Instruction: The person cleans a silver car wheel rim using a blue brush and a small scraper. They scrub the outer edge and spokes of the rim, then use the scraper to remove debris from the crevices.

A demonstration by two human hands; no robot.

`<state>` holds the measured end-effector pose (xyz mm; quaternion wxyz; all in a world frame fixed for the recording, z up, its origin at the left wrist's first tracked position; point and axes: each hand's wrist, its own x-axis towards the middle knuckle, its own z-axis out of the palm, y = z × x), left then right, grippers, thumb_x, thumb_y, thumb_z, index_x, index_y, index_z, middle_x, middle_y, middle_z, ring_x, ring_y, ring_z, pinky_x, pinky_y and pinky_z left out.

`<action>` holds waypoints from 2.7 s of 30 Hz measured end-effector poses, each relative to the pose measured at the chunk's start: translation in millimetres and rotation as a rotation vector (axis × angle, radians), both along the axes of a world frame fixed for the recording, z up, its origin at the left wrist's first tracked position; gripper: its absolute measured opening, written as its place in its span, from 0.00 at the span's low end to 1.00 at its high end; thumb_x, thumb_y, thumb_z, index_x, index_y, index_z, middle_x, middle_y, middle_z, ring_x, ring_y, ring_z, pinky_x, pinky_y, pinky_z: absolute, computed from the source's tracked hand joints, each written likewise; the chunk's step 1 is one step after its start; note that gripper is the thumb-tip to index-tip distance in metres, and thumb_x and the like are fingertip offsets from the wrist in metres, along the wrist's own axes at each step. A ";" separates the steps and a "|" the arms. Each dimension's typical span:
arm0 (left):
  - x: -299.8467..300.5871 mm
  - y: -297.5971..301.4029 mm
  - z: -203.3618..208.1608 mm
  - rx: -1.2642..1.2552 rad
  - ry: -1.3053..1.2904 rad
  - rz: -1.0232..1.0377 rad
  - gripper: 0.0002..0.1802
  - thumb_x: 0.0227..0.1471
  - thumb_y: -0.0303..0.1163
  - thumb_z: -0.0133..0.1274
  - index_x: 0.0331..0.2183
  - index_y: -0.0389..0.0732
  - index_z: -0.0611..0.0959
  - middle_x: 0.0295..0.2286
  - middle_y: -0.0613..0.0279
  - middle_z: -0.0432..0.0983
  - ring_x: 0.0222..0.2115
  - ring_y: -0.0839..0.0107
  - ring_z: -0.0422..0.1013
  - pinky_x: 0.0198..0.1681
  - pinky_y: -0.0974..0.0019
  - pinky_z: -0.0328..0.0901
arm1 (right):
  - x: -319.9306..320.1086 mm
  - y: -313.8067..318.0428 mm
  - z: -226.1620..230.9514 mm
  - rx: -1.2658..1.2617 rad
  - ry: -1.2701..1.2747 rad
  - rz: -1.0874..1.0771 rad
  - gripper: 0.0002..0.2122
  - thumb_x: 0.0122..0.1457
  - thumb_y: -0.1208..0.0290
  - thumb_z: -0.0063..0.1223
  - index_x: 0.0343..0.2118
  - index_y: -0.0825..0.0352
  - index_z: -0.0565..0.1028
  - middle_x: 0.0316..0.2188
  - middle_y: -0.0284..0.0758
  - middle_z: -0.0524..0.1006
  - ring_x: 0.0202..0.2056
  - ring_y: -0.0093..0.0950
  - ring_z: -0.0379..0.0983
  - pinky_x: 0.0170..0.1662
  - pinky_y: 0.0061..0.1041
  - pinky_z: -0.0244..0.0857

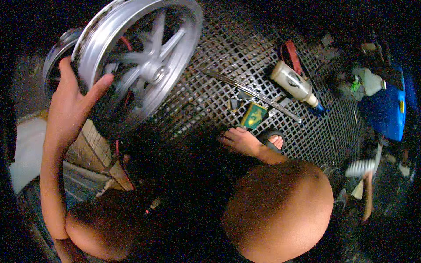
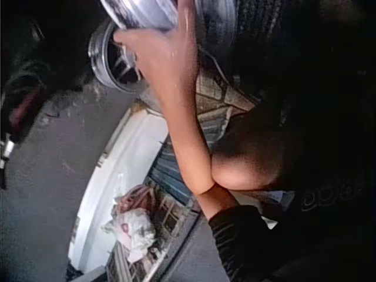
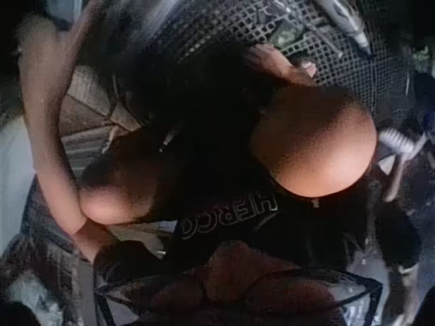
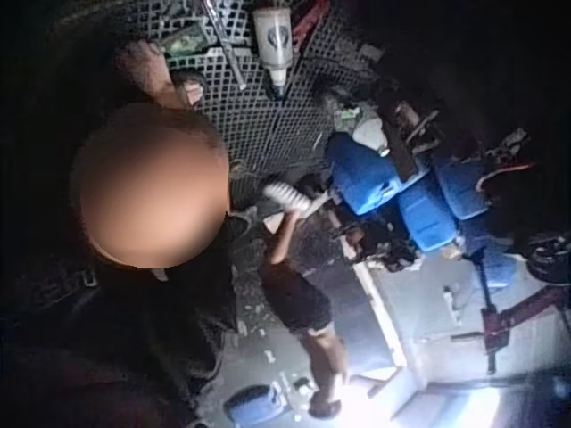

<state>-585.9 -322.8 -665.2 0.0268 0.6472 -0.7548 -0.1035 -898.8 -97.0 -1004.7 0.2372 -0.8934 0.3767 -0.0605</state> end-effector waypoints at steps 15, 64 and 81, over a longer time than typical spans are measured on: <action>10.9 -10.4 13.3 0.116 0.164 -0.115 0.57 0.49 0.60 0.63 0.62 0.29 0.56 0.54 0.28 0.67 0.56 0.39 0.67 0.61 0.51 0.60 | -12.0 -97.1 167.6 0.772 -0.689 -0.761 0.10 0.65 0.66 0.58 0.38 0.69 0.81 0.26 0.25 0.78 0.30 0.13 0.72 0.35 0.18 0.67; 59.2 -32.1 -26.5 0.121 0.556 -0.064 0.17 0.60 0.37 0.59 0.39 0.30 0.85 0.32 0.60 0.82 0.33 0.77 0.71 0.41 0.67 0.67 | -145.7 -124.5 234.6 0.101 -0.643 -0.900 0.16 0.54 0.64 0.66 0.40 0.67 0.77 0.37 0.34 0.82 0.39 0.23 0.77 0.46 0.28 0.72; 161.2 13.8 -63.7 0.306 0.721 -0.212 0.34 0.58 0.55 0.58 0.49 0.33 0.80 0.42 0.62 0.79 0.42 0.75 0.71 0.49 0.68 0.66 | 98.7 -123.4 222.0 0.808 -0.398 -0.506 0.35 0.56 0.75 0.58 0.66 0.71 0.56 0.52 0.44 0.73 0.32 0.27 0.80 0.42 0.29 0.75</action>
